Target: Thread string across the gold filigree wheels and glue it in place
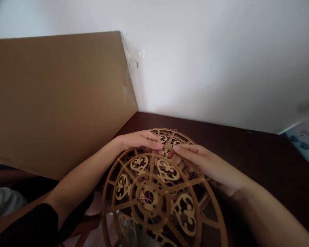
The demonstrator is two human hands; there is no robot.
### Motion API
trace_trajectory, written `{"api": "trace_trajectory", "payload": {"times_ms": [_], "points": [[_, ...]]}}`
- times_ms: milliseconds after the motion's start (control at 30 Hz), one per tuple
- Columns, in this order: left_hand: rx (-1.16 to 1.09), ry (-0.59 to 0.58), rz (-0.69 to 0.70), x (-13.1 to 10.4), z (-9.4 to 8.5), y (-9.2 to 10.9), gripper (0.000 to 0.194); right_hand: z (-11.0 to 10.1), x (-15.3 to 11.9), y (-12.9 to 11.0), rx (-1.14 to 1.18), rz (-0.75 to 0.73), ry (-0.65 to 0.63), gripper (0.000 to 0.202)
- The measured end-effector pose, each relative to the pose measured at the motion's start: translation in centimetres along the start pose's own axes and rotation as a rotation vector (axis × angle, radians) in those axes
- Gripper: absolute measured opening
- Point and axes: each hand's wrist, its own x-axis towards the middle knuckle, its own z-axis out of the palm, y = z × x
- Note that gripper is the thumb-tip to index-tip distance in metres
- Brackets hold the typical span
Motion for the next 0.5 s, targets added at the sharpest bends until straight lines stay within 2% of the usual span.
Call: {"api": "trace_trajectory", "payload": {"times_ms": [67, 100, 167, 267, 367, 500], "points": [[-0.029, 0.077, 0.008, -0.4, -0.9, 0.1, 0.041, -0.9, -0.2, 0.4, 0.077, -0.007, 0.019, 0.047], [-0.089, 0.18, 0.028, -0.6, -1.4, 0.1, 0.039, -1.3, -0.3, 0.6, 0.129, -0.003, 0.03, 0.047], [-0.131, 0.268, 0.064, -0.9, -2.6, 0.2, 0.034, -1.8, -0.6, 0.9, 0.219, -0.02, 0.047, 0.049], [-0.201, 0.379, 0.135, -1.1, -3.7, 0.2, 0.031, -1.9, -0.9, 0.8, 0.291, -0.143, 0.069, 0.046], [-0.218, 0.411, 0.153, -0.8, -3.5, 0.0, 0.033, -2.0, -1.2, 0.4, 0.351, -0.197, 0.061, 0.049], [-0.129, 0.342, 0.111, 0.2, -1.9, -0.6, 0.034, -2.9, -1.5, 0.3, 0.299, -0.209, 0.052, 0.057]]}}
